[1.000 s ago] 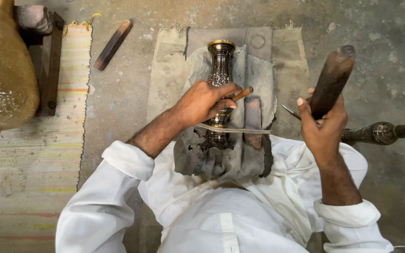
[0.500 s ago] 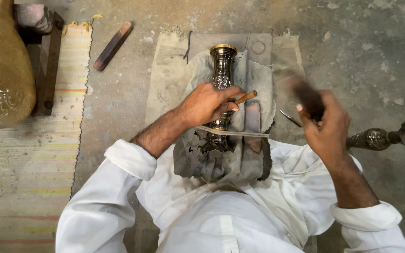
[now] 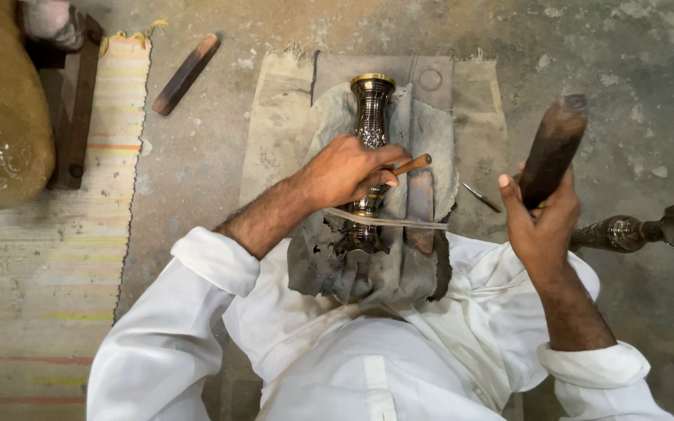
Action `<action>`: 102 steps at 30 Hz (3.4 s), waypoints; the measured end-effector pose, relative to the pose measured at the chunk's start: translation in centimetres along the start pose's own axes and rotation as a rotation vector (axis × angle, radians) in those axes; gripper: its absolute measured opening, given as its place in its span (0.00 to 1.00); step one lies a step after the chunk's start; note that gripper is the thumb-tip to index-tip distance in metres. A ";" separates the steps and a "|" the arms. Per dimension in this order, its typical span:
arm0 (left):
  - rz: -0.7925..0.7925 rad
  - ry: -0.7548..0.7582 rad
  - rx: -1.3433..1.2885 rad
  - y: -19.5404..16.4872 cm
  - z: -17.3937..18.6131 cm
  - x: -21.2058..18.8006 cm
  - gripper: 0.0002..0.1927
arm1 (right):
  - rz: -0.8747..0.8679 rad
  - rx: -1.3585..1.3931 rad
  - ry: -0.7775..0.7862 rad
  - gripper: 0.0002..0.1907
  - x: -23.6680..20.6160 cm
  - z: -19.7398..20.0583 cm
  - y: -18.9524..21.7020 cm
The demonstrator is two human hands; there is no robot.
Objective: The person sits cross-legged on the floor with an ornate brass vase braced against a cloth-covered sandbag on their lap. They hold a chisel against the vase's decorated surface and repeatedly strike it with a wooden mallet, repositioning the chisel to engrave patterns into the metal.
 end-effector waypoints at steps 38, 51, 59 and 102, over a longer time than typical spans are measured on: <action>0.065 -0.168 -0.183 0.6 0.4 -2.4 0.17 | -0.069 -0.041 0.317 0.18 1.9 0.7 1.2; -0.029 -0.194 -0.117 0.9 -0.3 -2.5 0.15 | 0.359 -0.284 0.106 0.16 3.5 2.2 3.0; -0.013 -0.179 -0.133 0.8 -0.2 -2.1 0.16 | 0.293 -0.209 0.089 0.15 3.9 2.2 3.8; 0.119 -0.181 -0.186 1.3 0.3 -1.7 0.20 | 0.170 -0.161 0.070 0.13 4.1 2.9 3.1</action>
Point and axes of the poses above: each hand's wrist, its own x-axis towards the middle knuckle, its own z-axis out of the back of the hand, y = z × x, the point moved 2 cm from there along x, towards the middle knuckle, and after that the axes turned 8 degrees about z, right-handed, at the moved point
